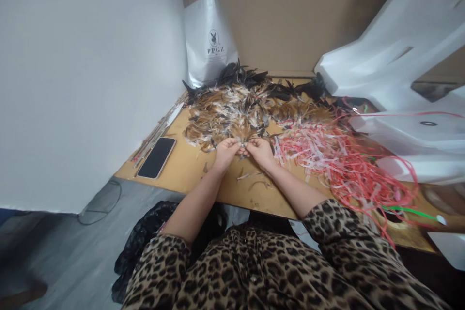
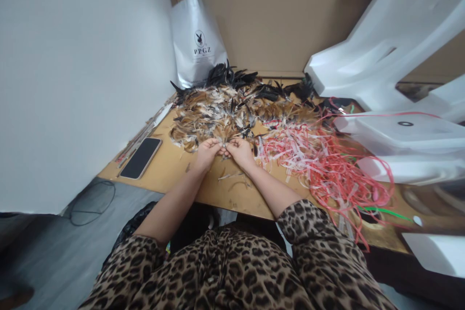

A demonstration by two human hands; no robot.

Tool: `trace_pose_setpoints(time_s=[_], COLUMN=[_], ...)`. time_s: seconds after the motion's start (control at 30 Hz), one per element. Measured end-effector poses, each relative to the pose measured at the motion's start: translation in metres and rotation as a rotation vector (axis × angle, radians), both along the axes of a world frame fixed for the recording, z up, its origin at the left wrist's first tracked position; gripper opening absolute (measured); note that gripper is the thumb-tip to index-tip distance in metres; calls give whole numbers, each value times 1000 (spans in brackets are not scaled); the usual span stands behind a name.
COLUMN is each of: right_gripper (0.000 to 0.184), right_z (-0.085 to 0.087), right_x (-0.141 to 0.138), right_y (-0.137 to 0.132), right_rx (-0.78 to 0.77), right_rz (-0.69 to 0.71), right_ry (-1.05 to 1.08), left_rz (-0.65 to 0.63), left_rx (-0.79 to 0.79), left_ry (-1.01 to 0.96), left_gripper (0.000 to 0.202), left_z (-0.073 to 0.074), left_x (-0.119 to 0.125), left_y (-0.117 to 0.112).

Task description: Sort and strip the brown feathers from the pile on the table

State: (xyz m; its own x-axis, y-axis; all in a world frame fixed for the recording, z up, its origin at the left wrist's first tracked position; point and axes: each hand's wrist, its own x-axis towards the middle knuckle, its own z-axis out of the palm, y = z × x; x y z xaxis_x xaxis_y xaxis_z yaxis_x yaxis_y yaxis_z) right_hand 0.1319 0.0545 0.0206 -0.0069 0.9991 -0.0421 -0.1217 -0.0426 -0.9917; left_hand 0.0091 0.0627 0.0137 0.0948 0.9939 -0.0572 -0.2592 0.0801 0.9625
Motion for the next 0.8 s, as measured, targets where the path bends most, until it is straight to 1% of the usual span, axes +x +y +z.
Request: trace_pose_setpoints(time_s=[0.17,0.27,0.37,0.43,0.57,0.7,0.8], right_gripper=[31,33,34,35,35,36,35], right_z=[0,1,2,3,4,3,0], right_x=[3,4,5,6,8,9,9], right_y=[0,-1,-1,-1,-1,0,1], right_rx=[58,60,48,58,100,88,50], right_rz=[46,28,-13,-46,-95,-89,-48], right_ry=[-14,-64,-69,-53,-75,-90,-30], left_rz=[2,-13,-20,-47,-73,-66,-104], left_rx=[80,111,106,90,53,55,70], left_ry=[33,62,66,65,56,91,100], left_gripper=[30,29,28,30,37,34,30], left_z=[0,2,5,5,2,-3,-3], left_x=[1,1,0,0,-1,-3,-6], left_y=[-2,-5,-6,-6,-3,-1,-1])
